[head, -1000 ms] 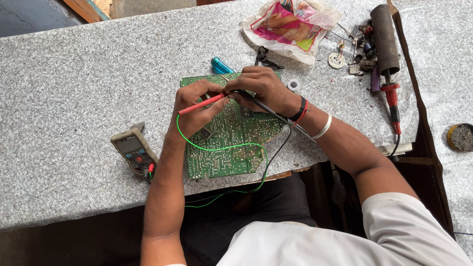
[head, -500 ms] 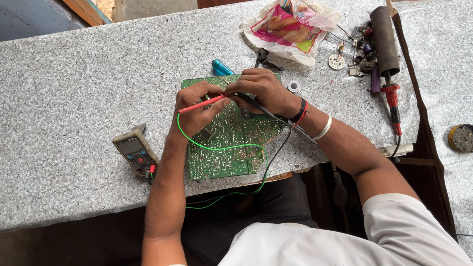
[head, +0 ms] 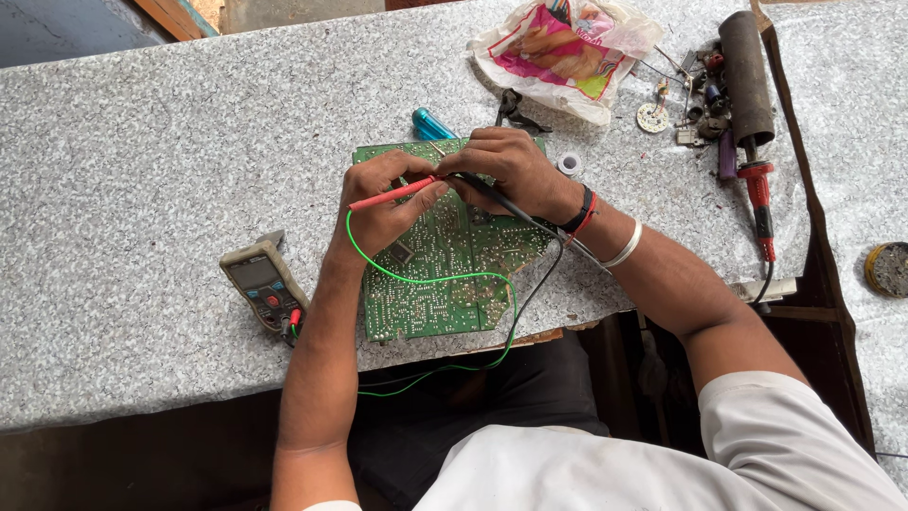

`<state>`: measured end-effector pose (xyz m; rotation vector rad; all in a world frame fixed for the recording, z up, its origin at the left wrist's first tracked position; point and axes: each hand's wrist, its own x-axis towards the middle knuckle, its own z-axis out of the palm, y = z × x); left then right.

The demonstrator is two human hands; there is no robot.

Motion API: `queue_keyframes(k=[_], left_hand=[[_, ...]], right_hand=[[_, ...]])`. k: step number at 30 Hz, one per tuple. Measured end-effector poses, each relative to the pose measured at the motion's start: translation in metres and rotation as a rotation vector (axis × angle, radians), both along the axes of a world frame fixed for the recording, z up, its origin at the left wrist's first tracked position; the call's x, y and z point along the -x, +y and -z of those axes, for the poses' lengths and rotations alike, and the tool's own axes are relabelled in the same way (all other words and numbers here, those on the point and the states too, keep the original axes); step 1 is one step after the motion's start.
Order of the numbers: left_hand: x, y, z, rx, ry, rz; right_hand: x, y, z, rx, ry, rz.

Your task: The person holds a green circuit board on a workbench and probes its components with the red and black leads of a multimeter, moving the probe tips across different points on the board while watching the meter. They reposition the board and continue probing various solder points throughout the clip.

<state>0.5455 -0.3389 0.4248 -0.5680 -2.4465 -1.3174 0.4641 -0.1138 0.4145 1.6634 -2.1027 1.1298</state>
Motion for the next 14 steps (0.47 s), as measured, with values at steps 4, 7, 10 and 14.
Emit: queue_keyframes(k=[4,7,10,14], left_hand=[[-0.001,0.001,-0.003,0.002,-0.003,-0.001],[-0.001,0.000,-0.001,0.022,0.023,0.004],[0.000,-0.005,0.010,0.013,0.014,0.012],[-0.030,-0.021,0.043,0.002,0.025,0.017]], right_hand=[[0.000,0.000,0.000,0.012,-0.008,-0.004],[0.000,0.000,0.000,0.016,-0.011,-0.009],[-0.001,0.000,0.000,0.005,-0.011,-0.005],[-0.001,0.001,-0.001,0.006,-0.008,-0.004]])
